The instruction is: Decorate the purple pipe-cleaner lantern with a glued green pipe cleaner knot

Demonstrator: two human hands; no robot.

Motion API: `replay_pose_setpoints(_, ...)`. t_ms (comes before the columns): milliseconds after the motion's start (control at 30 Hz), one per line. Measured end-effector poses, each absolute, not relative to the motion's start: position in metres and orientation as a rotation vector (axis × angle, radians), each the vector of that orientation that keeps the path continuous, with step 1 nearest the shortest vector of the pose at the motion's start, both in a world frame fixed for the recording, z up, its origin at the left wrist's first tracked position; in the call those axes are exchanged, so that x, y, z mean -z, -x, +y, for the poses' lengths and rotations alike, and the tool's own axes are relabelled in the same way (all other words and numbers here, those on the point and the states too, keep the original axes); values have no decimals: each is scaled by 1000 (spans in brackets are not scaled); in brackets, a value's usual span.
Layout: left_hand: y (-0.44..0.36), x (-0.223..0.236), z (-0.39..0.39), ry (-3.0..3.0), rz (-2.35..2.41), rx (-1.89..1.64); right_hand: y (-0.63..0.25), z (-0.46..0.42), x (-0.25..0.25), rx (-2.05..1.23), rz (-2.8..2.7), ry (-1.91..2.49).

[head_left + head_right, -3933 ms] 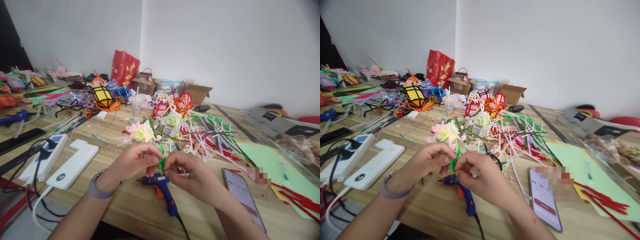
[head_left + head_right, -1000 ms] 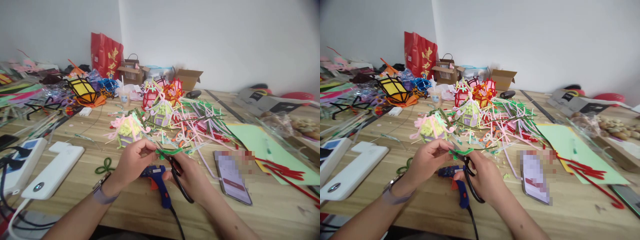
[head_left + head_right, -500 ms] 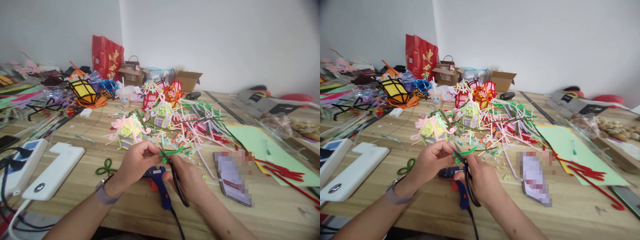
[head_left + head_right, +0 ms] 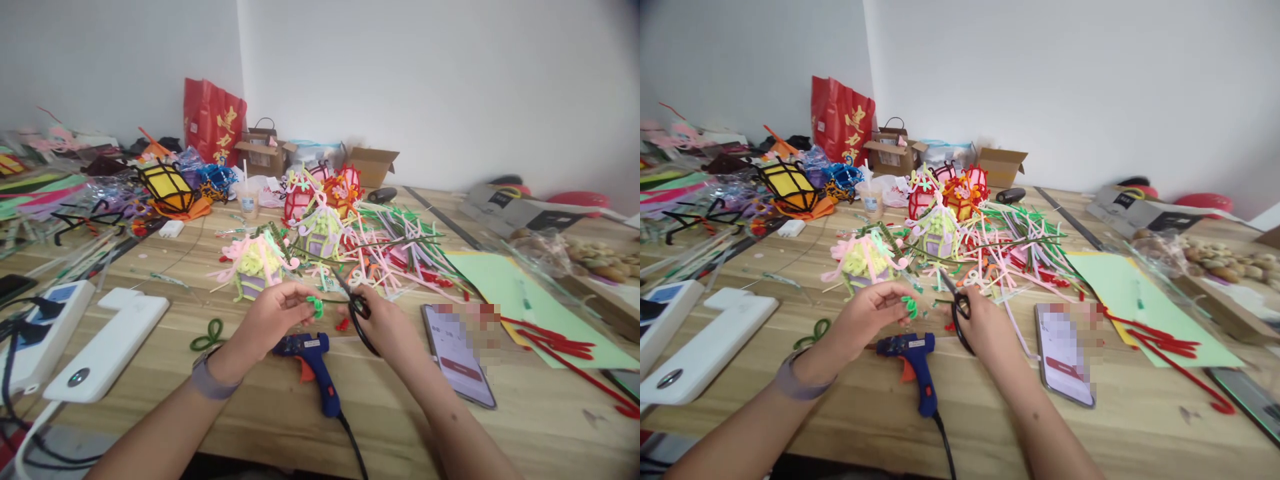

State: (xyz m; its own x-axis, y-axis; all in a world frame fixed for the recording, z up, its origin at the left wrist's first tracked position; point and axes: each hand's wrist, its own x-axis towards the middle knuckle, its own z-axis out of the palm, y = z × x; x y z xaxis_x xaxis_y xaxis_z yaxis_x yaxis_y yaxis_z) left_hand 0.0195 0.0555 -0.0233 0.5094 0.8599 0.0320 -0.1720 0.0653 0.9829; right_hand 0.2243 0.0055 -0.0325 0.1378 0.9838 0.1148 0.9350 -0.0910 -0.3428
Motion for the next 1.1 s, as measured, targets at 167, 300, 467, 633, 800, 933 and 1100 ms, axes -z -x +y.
replay_pose_setpoints(167,-15,30,56,-1196,638,-833,-250,25,57,-55,-1813,2104)
replay_pose_setpoints(300,-13,31,57,-1183,686,-924,-253,31,58,-52,-1855,2202)
replay_pose_setpoints(467,-12,26,58,-1189,778,-1003,-237,13,27,201,-1871,2314)
replay_pose_setpoints(633,-12,28,60,-1192,760,-1050,-185,-33,16,-401,-2120,2358)
replay_pose_setpoints(800,-6,21,60,-1080,636,-1124,-151,-52,43,-469,-2111,2296)
replay_pose_setpoints(933,11,5,61,-984,453,-1212,-158,-59,49,-516,-1849,2179)
replay_pose_setpoints(1100,27,-5,68,-861,216,-1284,-184,-66,41,-1098,-1470,1664)
